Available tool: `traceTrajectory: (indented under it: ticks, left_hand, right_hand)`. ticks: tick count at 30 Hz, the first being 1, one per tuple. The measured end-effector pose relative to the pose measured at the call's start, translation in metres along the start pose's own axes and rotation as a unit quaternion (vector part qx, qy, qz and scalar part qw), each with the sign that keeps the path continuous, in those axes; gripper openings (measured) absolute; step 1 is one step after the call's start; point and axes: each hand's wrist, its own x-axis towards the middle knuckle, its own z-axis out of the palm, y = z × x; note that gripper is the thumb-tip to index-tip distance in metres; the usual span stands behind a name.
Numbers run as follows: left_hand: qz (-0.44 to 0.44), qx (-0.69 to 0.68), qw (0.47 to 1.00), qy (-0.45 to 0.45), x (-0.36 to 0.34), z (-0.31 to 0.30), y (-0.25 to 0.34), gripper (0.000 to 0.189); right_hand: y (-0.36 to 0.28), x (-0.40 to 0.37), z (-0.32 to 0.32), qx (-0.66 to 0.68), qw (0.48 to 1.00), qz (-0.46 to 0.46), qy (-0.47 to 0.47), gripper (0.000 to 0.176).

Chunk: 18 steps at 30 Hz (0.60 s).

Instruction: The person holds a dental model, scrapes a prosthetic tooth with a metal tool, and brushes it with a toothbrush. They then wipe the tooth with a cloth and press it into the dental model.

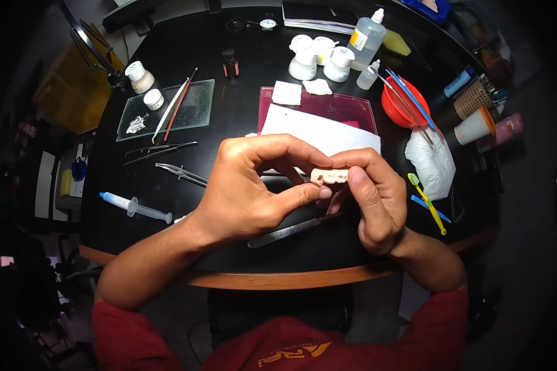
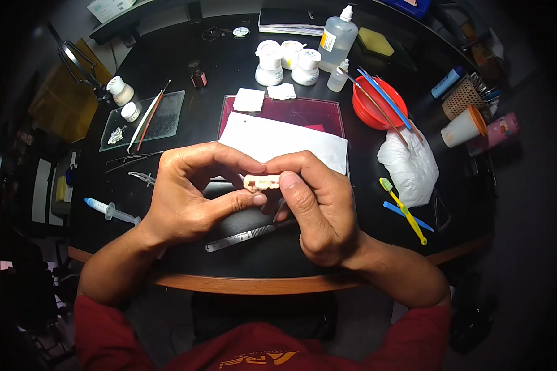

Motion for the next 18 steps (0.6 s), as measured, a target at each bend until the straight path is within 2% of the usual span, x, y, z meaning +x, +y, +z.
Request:
traceTrajectory:
  ticks: [4, 18]
  left_hand:
    - [0.001, -0.004, 1.0, 0.003, -0.0004, 0.0011, 0.0003, 0.032]
    - [-0.018, -0.025, 0.999, -0.011, -0.0012, 0.0013, -0.0013, 0.025]
  right_hand:
    - [-0.0009, 0.0008, 0.0008, -0.018, 1.0, -0.022, 0.003, 0.029]
    - [0.0004, 0.0032, -0.0005, 0.006, 1.0, 0.012, -0.002, 0.03]
